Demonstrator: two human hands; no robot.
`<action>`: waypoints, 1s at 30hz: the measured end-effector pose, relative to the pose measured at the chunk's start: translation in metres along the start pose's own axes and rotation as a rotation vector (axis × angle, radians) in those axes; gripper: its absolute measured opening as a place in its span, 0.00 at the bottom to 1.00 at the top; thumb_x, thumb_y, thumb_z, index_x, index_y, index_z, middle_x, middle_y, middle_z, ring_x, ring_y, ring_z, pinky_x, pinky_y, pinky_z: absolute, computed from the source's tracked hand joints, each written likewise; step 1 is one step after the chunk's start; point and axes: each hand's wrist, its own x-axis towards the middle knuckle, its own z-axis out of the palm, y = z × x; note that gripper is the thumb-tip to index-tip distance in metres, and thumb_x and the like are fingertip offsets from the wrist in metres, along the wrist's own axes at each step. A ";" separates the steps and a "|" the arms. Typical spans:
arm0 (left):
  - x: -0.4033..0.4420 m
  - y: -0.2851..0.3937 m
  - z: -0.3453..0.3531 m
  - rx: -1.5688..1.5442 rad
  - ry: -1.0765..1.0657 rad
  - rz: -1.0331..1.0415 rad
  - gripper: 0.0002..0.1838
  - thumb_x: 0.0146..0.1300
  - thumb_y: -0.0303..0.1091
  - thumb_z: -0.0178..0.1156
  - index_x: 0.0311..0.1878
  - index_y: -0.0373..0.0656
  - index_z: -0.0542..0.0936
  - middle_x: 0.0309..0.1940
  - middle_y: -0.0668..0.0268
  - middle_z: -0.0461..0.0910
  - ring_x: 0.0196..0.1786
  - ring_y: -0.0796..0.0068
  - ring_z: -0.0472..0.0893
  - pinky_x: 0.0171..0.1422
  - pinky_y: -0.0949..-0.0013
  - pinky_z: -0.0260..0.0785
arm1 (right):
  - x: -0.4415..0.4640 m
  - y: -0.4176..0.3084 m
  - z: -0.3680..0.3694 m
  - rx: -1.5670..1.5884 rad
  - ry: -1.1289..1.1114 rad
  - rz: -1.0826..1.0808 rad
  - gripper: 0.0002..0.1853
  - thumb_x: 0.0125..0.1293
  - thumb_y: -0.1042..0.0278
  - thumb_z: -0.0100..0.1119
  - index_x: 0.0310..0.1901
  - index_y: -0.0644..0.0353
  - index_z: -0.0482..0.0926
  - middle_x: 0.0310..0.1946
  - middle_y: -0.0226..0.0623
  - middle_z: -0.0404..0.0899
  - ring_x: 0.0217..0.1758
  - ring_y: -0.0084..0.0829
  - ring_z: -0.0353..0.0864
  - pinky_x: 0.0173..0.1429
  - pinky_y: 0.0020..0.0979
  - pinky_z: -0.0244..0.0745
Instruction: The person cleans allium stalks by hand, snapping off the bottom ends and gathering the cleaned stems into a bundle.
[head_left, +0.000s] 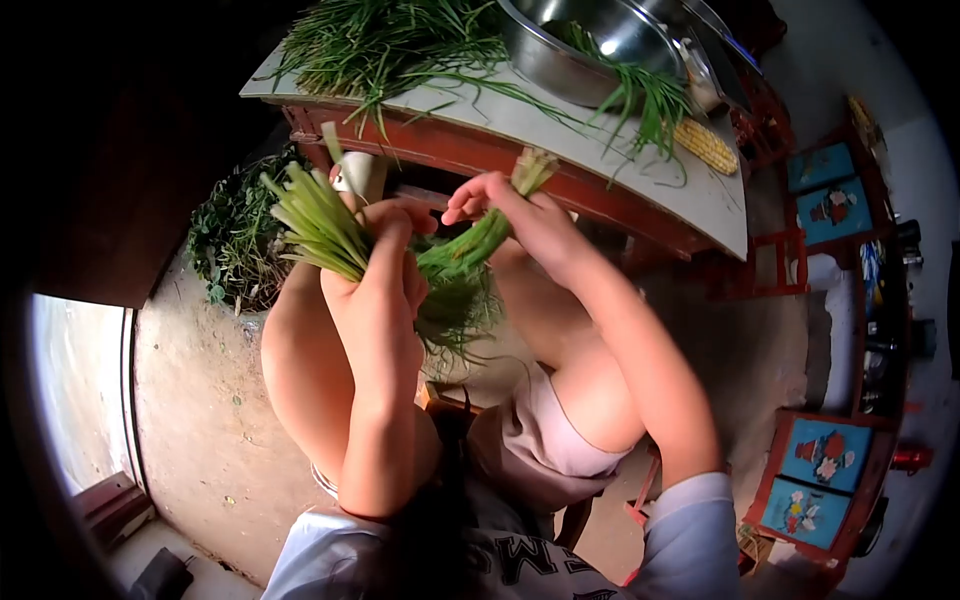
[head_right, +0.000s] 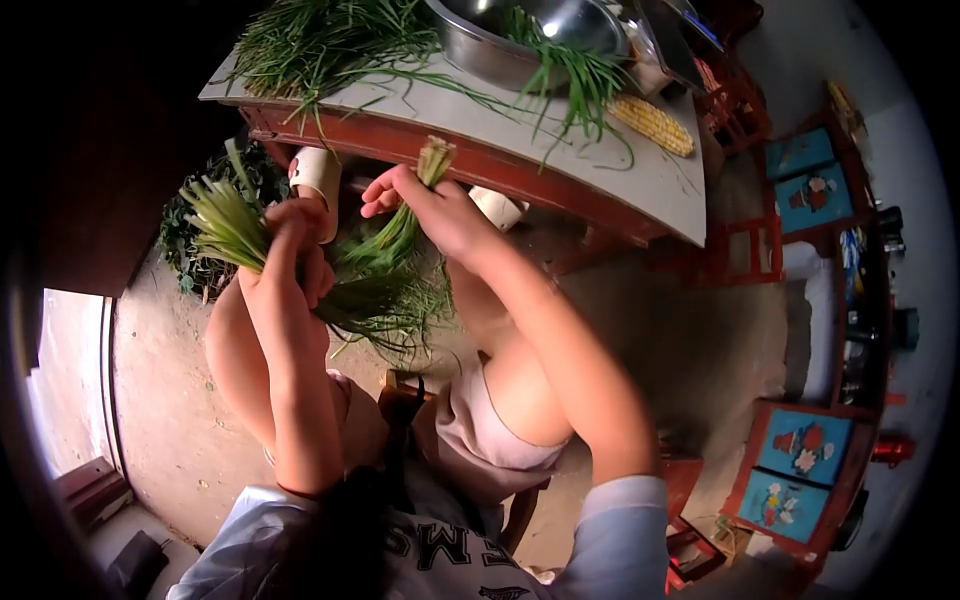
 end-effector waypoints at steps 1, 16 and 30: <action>0.004 -0.002 -0.005 0.108 -0.014 -0.005 0.07 0.56 0.32 0.49 0.29 0.40 0.75 0.14 0.74 0.66 0.09 0.90 0.51 0.14 0.84 0.41 | -0.002 -0.006 0.006 0.101 -0.031 -0.032 0.22 0.65 0.54 0.31 0.37 0.63 0.72 0.33 0.34 0.74 0.41 0.22 0.70 0.49 0.24 0.61; 0.005 -0.026 -0.019 0.007 -0.216 -0.158 0.17 0.48 0.22 0.58 0.44 0.33 0.71 0.34 0.66 0.74 0.35 0.82 0.72 0.40 0.81 0.63 | -0.014 -0.031 0.049 0.328 -0.039 0.147 0.17 0.64 0.62 0.38 0.42 0.69 0.70 0.37 0.36 0.74 0.42 0.23 0.71 0.49 0.24 0.65; 0.000 -0.032 -0.024 0.087 -0.066 -0.365 0.10 0.51 0.21 0.54 0.38 0.31 0.72 0.33 0.63 0.75 0.37 0.79 0.73 0.42 0.79 0.64 | -0.020 -0.020 0.048 0.252 0.131 0.131 0.13 0.64 0.68 0.38 0.35 0.68 0.71 0.30 0.33 0.73 0.36 0.23 0.70 0.44 0.24 0.65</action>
